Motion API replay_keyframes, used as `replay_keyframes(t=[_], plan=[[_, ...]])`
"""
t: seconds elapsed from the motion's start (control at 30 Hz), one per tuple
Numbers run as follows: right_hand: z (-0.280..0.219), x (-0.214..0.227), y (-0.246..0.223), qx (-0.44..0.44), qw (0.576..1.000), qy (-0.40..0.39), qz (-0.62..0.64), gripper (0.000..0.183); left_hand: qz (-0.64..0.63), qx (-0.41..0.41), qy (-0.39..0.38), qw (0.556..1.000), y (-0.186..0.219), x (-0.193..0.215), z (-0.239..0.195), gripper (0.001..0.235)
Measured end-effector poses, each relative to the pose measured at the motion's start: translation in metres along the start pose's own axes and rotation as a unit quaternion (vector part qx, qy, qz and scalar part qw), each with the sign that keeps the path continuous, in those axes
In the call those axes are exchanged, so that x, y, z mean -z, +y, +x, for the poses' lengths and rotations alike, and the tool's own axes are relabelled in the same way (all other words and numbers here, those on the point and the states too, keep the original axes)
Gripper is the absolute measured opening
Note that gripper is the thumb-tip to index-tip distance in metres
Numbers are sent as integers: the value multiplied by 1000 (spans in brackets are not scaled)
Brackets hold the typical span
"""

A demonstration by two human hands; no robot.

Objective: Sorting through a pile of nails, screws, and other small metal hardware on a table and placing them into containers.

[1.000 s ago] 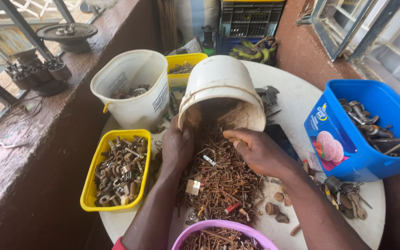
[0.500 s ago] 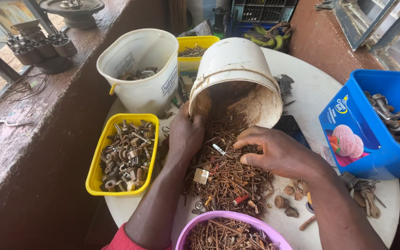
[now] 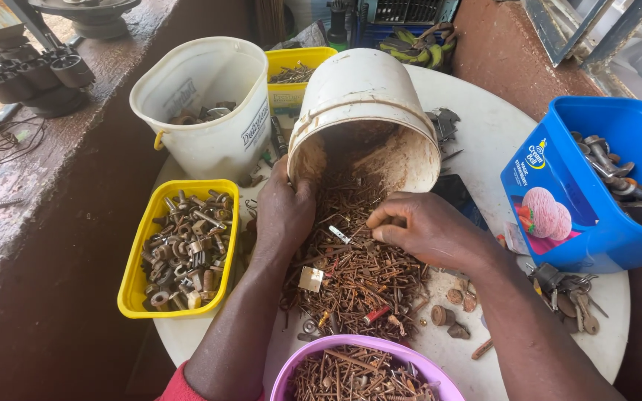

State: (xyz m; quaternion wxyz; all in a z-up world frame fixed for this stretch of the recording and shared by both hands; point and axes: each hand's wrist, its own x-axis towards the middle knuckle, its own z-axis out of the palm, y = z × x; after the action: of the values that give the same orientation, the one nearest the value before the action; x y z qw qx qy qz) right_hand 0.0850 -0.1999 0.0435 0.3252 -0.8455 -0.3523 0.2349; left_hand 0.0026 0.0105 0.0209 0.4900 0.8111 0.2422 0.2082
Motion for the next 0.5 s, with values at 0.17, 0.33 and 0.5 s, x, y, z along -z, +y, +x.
replay_keyframes(t=[0.17,0.33,0.5], plan=[[14,-8,19,29,998,53,8,16,12,1,0,1000,-5,-3,4,54],[14,0,28,14,990,75,119,20,8,21,5,1000,-11,-7,7,55],[0,9,10,-7,997,44,65,19,6,21,5,1000,-11,-6,7,55]])
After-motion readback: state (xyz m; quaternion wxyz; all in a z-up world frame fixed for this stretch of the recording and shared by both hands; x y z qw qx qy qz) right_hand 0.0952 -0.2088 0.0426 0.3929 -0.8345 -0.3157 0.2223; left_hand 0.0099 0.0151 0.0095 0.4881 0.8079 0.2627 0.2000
